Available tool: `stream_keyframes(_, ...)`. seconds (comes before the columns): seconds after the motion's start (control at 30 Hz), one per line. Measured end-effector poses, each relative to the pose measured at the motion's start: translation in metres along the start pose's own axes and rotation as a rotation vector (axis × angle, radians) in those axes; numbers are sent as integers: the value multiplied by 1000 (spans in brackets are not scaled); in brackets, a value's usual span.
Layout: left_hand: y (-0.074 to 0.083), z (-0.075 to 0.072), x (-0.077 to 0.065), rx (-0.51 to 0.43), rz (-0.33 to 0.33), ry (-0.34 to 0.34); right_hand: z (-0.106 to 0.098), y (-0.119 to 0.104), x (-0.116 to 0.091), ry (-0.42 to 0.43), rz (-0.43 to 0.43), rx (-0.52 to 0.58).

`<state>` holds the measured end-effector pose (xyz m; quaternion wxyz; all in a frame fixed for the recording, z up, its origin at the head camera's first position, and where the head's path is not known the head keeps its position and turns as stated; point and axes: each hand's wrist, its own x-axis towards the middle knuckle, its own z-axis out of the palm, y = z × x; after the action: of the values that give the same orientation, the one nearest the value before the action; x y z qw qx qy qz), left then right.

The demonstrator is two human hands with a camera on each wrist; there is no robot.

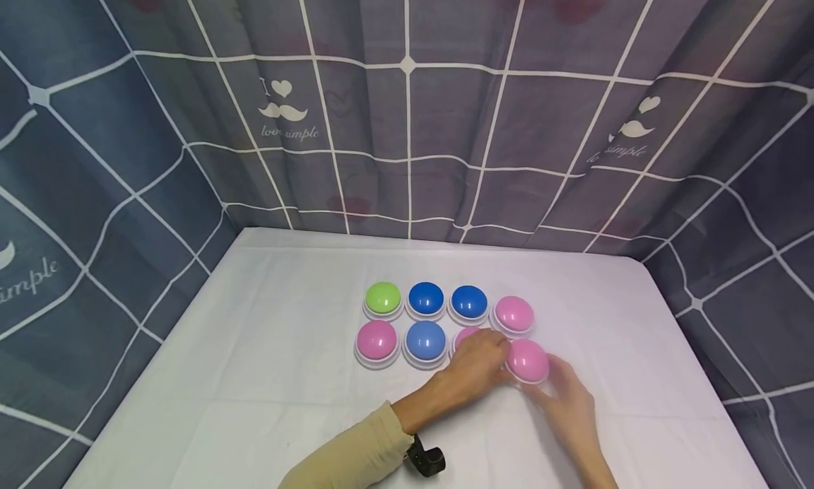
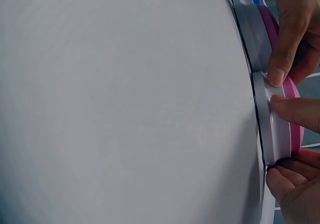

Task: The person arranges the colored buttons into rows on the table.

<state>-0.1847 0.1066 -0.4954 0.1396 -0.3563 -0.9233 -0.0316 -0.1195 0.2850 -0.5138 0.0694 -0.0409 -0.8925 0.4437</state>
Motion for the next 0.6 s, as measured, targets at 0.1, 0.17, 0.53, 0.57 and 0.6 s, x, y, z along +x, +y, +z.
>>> stream_keyframes(0.1, -1, -1, -1, -10, 5, 1, 1, -1, 1, 4, 1, -4)
stream_keyframes(0.17, -2, -1, -2, -19, 9, 3, 2, -2, 1, 9, -6, -6)
stream_keyframes(0.53, -7, -1, -2, -23, 14, 17, 3, -2, 3, 21, -42, -15)
stream_keyframes(0.57, -7, 0, -2, -23, 14, 19, 2, -2, 3, 21, -47, -10)
stream_keyframes(0.6, -7, 0, -2, -23, 14, 22, 2, -2, 4, 21, -51, -7)
